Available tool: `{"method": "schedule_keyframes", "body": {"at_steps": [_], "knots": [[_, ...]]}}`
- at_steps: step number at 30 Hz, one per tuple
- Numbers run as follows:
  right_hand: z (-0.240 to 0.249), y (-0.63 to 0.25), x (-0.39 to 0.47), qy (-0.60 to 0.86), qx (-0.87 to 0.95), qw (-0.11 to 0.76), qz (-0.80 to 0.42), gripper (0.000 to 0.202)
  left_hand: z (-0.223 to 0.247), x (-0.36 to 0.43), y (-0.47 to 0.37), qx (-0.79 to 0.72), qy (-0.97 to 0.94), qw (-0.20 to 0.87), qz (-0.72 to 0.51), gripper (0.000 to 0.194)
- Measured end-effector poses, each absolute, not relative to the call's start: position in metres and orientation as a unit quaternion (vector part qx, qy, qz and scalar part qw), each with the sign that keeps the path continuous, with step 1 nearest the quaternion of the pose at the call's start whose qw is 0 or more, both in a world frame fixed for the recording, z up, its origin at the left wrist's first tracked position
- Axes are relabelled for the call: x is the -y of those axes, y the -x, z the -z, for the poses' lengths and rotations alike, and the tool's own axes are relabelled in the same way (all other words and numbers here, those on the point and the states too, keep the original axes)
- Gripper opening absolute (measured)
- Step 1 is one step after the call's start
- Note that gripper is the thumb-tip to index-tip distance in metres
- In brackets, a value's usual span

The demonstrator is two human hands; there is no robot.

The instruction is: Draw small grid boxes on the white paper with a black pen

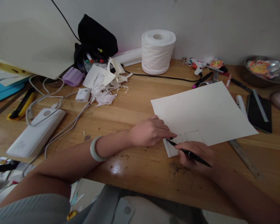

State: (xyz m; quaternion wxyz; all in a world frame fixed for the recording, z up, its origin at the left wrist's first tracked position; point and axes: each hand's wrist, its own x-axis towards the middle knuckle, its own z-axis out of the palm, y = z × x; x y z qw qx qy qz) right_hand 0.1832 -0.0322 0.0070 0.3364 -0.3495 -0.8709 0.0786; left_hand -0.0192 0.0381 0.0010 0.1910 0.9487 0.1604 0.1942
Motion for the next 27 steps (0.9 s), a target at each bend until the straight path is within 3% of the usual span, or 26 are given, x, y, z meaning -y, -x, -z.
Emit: {"method": "schedule_keyframes", "body": {"at_steps": [10, 27], "knots": [[-0.009, -0.184, 0.024, 0.426, 0.8, 0.375, -0.193, 0.011, 0.001, -0.038, 0.02, -0.15, -0.946, 0.191, -0.215, 0.033], [0.005, -0.192, 0.025, 0.501, 0.735, 0.346, -0.299, 0.011, 0.002, -0.039, 0.02, -0.149, -0.946, 0.19, -0.216, 0.034]]}}
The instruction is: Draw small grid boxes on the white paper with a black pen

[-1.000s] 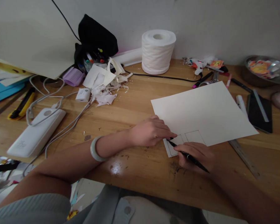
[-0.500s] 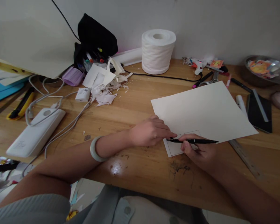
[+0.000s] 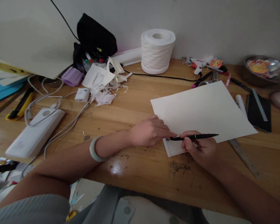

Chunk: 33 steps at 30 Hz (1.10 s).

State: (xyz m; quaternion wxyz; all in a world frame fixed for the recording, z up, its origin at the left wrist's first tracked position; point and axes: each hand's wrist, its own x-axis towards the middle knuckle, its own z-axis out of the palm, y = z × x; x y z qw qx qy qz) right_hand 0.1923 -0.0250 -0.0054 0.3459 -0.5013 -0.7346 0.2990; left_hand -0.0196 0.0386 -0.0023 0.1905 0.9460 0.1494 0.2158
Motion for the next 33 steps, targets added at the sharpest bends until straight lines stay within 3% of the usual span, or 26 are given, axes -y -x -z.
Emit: {"method": "schedule_keyframes", "body": {"at_steps": [33], "knots": [[0.006, -0.1863, 0.0189, 0.532, 0.604, 0.396, -0.442, 0.015, 0.0001, -0.0386, 0.0198, -0.158, -0.951, 0.191, -0.183, 0.033]]}}
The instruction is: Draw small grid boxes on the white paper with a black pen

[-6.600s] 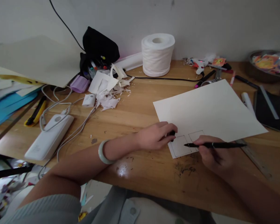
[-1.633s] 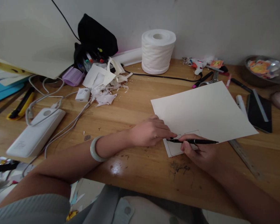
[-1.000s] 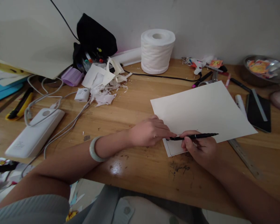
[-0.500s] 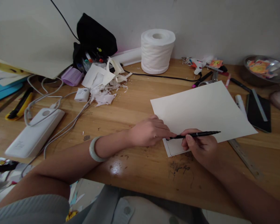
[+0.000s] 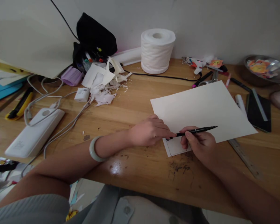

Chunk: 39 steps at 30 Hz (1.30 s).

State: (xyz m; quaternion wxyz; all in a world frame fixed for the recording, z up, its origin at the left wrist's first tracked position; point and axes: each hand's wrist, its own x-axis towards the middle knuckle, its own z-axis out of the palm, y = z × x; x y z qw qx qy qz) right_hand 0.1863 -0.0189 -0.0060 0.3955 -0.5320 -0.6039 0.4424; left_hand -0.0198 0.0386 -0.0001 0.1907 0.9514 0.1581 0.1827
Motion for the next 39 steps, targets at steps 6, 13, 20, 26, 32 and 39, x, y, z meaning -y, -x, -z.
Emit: {"method": "schedule_keyframes", "body": {"at_steps": [6, 13, 20, 26, 32, 39], "knots": [[0.006, -0.189, 0.02, 0.532, 0.62, 0.391, -0.424, 0.014, 0.002, -0.039, 0.02, -0.151, -0.951, 0.186, -0.193, 0.034], [0.003, -0.189, 0.023, 0.534, 0.651, 0.372, -0.391, 0.013, 0.002, -0.039, 0.02, -0.154, -0.948, 0.193, -0.199, 0.035], [0.001, -0.188, 0.024, 0.537, 0.655, 0.366, -0.385, 0.014, 0.002, -0.038, 0.021, -0.157, -0.949, 0.194, -0.192, 0.034], [-0.003, -0.186, 0.014, 0.557, 0.607, 0.408, -0.394, 0.017, 0.0, -0.038, 0.02, -0.158, -0.951, 0.188, -0.186, 0.033], [-0.025, -0.168, -0.027, 0.581, 0.638, 0.325, -0.388, 0.022, -0.006, -0.036, 0.018, -0.177, -0.951, 0.175, -0.181, 0.028], [-0.016, -0.149, -0.059, 0.533, 0.703, 0.231, -0.41, 0.024, -0.006, -0.035, 0.019, -0.184, -0.954, 0.158, -0.175, 0.029]]}}
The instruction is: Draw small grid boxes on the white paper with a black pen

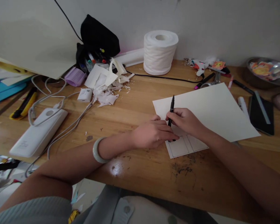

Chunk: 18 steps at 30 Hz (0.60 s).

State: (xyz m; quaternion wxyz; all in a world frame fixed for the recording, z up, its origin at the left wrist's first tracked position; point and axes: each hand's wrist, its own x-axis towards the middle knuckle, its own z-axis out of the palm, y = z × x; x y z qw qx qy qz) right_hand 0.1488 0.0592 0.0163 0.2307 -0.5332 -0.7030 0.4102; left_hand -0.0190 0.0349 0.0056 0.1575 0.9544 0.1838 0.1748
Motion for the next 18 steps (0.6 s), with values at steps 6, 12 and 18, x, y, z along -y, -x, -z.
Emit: {"method": "schedule_keyframes", "body": {"at_steps": [6, 12, 18], "knots": [[-0.0088, -0.149, -0.0629, 0.515, 0.729, 0.164, -0.42, 0.029, -0.0003, -0.036, 0.0203, -0.179, -0.954, 0.14, -0.197, 0.029], [-0.0088, -0.1479, -0.0649, 0.473, 0.757, 0.122, -0.434, 0.03, 0.0027, -0.0366, 0.0211, -0.165, -0.953, 0.125, -0.22, 0.029], [-0.0089, -0.1468, -0.0658, 0.466, 0.76, 0.108, -0.439, 0.03, 0.0011, -0.0363, 0.0205, -0.173, -0.957, 0.116, -0.203, 0.028]]}}
